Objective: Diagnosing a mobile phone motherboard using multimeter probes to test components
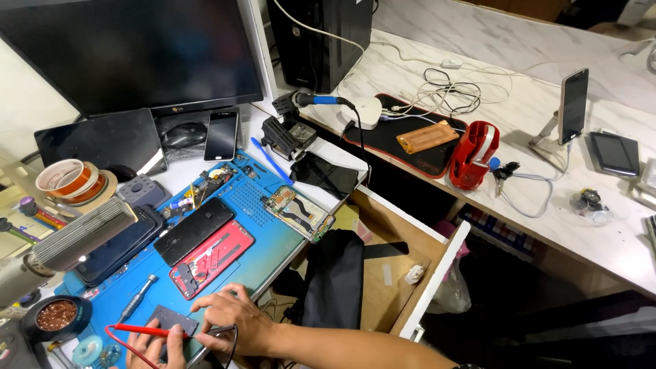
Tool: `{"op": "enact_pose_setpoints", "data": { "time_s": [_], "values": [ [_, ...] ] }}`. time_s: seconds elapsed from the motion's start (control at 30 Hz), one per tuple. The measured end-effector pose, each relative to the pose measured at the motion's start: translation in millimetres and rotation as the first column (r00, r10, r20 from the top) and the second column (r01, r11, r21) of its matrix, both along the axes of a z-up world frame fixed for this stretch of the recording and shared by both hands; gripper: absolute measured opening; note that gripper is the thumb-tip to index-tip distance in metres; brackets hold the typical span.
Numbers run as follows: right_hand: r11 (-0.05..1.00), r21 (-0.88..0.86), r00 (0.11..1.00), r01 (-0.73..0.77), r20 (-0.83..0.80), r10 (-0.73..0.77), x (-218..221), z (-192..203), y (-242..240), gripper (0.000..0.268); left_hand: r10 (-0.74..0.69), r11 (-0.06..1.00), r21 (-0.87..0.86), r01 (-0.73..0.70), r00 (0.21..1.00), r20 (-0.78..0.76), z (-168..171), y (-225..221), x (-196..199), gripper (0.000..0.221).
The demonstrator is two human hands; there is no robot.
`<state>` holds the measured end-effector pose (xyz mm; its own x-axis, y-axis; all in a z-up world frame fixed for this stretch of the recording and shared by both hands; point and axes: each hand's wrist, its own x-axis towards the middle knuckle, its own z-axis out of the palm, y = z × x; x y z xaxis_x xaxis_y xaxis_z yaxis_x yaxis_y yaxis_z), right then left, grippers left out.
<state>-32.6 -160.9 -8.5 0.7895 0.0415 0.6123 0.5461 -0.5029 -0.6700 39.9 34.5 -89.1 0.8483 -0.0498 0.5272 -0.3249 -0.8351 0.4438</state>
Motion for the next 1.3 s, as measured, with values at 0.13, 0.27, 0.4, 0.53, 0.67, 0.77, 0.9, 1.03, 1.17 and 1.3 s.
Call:
{"op": "enact_pose_setpoints", "data": {
  "time_s": [0.13,0.27,0.4,0.53,0.67,0.77,0.9,1.03,1.17,1.3],
  "values": [
    [1.0,0.008,1.0,0.006,0.007,-0.006,0,1,1,0.023,0.031,0.999,0.023,-0.03,0.997,-0.073,12,-3,-5,0.034],
    [1.0,0.014,1.0,0.006,0.012,-0.006,0,1,0,0.025,0.023,1.0,0.019,-0.022,0.998,-0.055,11,-3,-5,0.03],
    [1.0,0.006,0.999,0.017,0.031,-0.017,1,-1,1,0.023,0.026,0.999,0.028,-0.025,0.998,-0.063,12,-3,-5,0.031],
    [1.0,0.007,1.0,0.002,0.006,-0.002,0,1,0,0.022,0.018,0.999,0.028,-0.017,0.999,-0.039,7,-2,-3,0.032],
    [1.0,0.0,1.0,0.013,0.019,-0.013,1,0,1,0.024,0.017,0.999,-0.034,-0.019,0.999,-0.048,14,-5,-8,0.031],
    [1.0,-0.002,1.0,0.013,0.015,-0.013,1,0,0,0.023,0.028,1.0,0.014,-0.027,0.999,-0.046,15,-5,-7,0.033],
    [1.0,-0.015,1.0,0.019,0.021,-0.018,1,-1,1,0.023,-0.005,1.0,0.011,0.005,1.0,-0.004,11,-2,-5,0.031],
    [0.999,-0.019,0.999,0.032,0.029,-0.031,1,0,1,0.023,0.008,1.0,0.017,-0.008,1.0,-0.012,8,-1,-3,0.032],
    [1.0,-0.007,0.999,0.024,0.026,-0.024,1,1,1,0.026,0.035,0.999,0.039,-0.032,0.997,-0.07,16,-5,-7,0.033],
    [1.0,-0.014,1.0,0.022,0.015,-0.022,0,1,1,0.024,0.008,1.0,-0.012,-0.009,0.999,-0.037,10,-4,-6,0.032]
  ]
}}
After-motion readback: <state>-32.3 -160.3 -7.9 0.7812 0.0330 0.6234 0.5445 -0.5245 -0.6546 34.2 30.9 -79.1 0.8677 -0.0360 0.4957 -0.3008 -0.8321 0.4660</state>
